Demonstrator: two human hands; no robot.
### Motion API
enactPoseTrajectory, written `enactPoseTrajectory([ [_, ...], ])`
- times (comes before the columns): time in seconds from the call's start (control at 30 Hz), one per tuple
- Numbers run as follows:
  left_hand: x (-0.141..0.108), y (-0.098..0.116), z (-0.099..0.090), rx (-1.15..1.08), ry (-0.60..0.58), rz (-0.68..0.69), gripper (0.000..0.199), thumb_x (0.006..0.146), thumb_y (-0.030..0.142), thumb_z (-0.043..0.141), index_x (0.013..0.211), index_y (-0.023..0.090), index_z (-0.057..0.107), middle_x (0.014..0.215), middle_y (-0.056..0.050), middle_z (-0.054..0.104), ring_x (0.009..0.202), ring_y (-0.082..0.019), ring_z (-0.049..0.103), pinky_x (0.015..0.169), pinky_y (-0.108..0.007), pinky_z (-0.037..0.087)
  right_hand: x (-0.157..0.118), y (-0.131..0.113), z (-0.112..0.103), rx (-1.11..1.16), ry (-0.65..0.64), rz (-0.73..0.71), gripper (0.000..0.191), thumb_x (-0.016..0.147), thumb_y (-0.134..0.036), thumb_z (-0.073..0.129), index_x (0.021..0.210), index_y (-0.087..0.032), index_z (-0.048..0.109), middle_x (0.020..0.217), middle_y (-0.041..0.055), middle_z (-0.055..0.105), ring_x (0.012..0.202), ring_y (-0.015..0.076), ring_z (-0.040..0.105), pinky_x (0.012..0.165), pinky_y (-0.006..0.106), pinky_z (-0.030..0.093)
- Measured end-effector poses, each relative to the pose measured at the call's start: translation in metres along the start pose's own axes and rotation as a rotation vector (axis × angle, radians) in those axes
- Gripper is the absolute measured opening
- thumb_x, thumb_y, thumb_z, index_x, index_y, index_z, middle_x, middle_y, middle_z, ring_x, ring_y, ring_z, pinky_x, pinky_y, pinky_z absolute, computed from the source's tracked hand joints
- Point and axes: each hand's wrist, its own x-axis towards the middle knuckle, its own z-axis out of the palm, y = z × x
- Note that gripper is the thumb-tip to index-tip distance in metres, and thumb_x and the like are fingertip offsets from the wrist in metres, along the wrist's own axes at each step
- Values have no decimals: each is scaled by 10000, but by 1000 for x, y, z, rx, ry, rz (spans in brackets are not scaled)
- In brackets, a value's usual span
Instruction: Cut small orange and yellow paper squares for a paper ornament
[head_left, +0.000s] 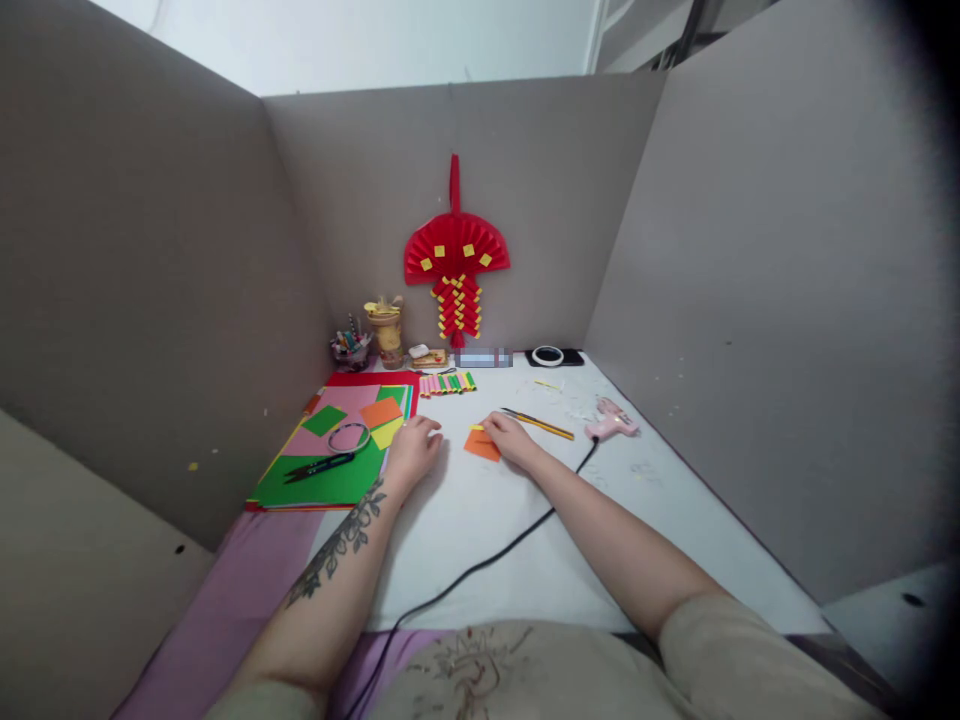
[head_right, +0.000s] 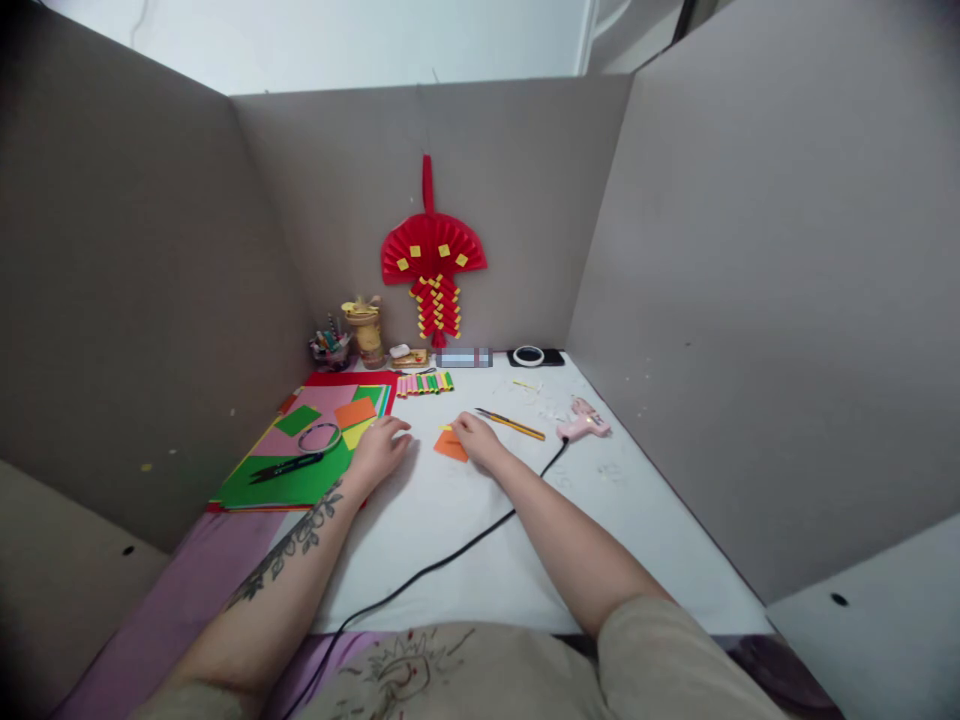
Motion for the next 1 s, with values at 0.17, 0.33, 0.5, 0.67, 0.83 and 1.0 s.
enactPoseTrajectory([
  [0.17, -7, 14, 7, -52, -165, 99, 301, 833, 309, 490, 1094, 209, 602, 1091, -75, 596, 1015, -212, 532, 918, -325, 393, -4, -5, -1, 366, -41, -35, 241, 770, -422, 490, 710, -189, 501, 777, 3, 599, 723, 142, 536, 679, 254, 408],
  [0.33, -8, 21, 8, -39, -233, 136, 474, 787, 348, 560, 1233, 198, 504, 1145, -104, 569, 1072, -254, 503, 919, -352, 389, -5, 2, -15, 11, 195, 96, 175, 725, -328, 495, 602, -206, 473, 586, -15, 539, 615, 150, 493, 583, 249, 362],
  [0.5, -12, 27, 6, -20, -265, 119, 459, 774, 319, 570, 1216, 208, 516, 1098, -95, 565, 998, -237, 548, 858, -311, 416, -15, -8, -15, 71, 138, 249, 158, 722, -327, 515, 621, -219, 459, 530, -17, 510, 542, 152, 519, 516, 251, 344],
  [0.67, -21, 30, 4, -139, -246, 149, 351, 793, 274, 532, 1137, 210, 560, 1053, -71, 571, 904, -189, 582, 799, -268, 438, -15, -15, 0, 512, 56, 257, 243, 701, -413, 565, 648, -207, 447, 669, 3, 560, 699, 162, 586, 606, 259, 435],
  [0.83, -24, 36, -1, -273, -262, 235, 262, 812, 289, 517, 1030, 180, 616, 969, -68, 608, 879, -182, 576, 791, -265, 440, -8, -8, -1, 754, 104, 235, 289, 652, -410, 640, 659, -201, 439, 838, 24, 602, 921, 180, 578, 709, 257, 438],
  [1.0, -24, 41, -3, -376, -343, 282, 285, 812, 296, 525, 1048, 170, 626, 959, -64, 645, 841, -174, 582, 765, -263, 441, -12, -12, -7, 816, 138, 315, 273, 623, -370, 671, 656, -204, 456, 815, 8, 603, 935, 181, 560, 724, 271, 428],
])
